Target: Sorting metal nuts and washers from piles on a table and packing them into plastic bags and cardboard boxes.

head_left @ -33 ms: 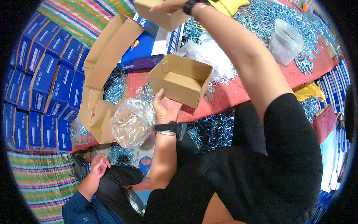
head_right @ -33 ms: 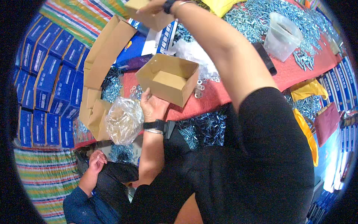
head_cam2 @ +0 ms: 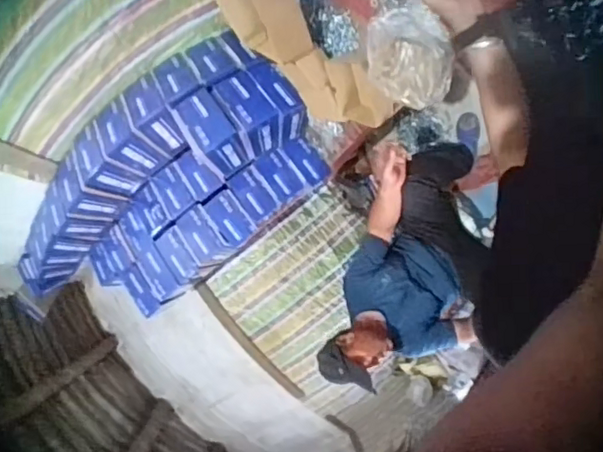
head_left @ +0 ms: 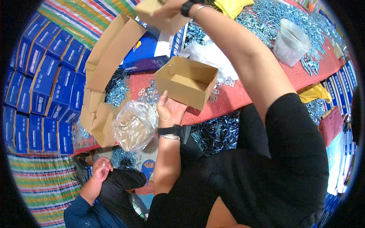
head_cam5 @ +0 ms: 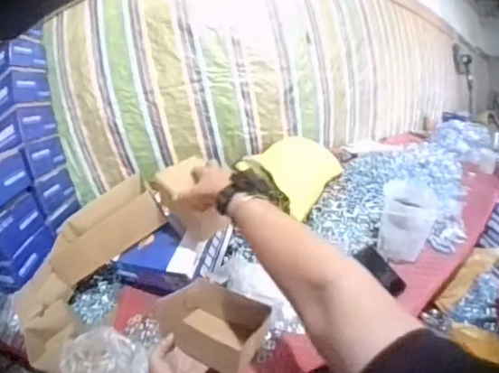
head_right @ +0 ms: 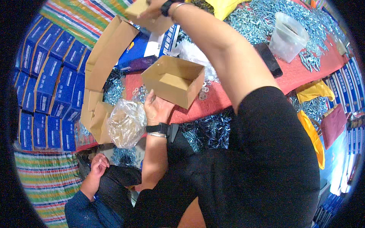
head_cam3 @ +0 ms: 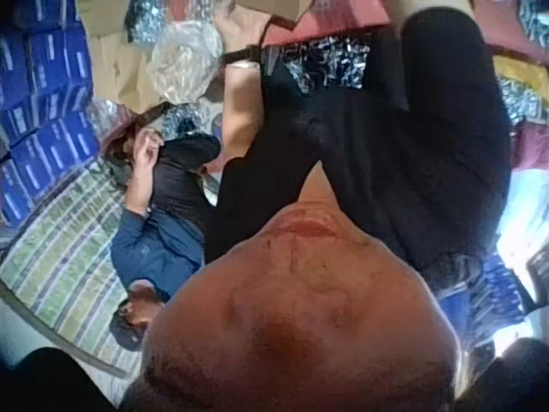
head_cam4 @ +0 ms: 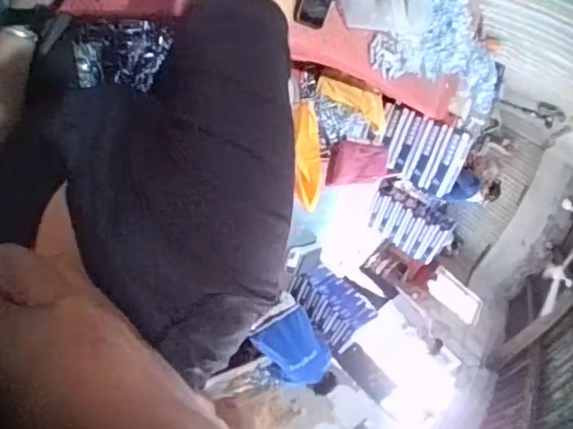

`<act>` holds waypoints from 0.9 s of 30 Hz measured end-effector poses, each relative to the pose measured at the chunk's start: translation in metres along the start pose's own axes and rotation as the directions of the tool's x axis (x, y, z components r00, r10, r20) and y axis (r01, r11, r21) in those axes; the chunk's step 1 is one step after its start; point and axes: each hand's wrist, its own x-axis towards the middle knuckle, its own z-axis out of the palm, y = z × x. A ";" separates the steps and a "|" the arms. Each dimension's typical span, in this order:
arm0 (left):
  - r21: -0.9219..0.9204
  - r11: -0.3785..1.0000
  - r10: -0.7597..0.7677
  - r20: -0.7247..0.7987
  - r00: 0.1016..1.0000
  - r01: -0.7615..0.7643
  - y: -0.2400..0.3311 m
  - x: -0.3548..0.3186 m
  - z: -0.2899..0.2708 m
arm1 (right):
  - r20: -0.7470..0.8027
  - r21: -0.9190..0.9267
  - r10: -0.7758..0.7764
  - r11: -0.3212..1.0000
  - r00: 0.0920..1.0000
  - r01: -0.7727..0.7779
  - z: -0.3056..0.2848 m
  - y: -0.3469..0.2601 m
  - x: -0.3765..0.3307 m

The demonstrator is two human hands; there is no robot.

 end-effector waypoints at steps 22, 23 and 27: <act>0.985 -0.039 0.705 0.148 0.693 -0.171 -0.028 0.013 0.012 | 0.085 -0.318 -0.014 0.947 0.996 0.041 0.080 0.091 -0.131; 0.984 -0.044 0.704 0.152 0.694 -0.170 -0.028 0.011 0.016 | 0.082 -0.315 -0.013 0.948 0.997 0.038 0.088 0.099 -0.133; 0.970 -0.146 0.756 0.237 0.610 -0.196 -0.031 0.008 0.043 | -0.246 0.233 0.056 0.972 0.968 0.003 0.076 0.143 -0.138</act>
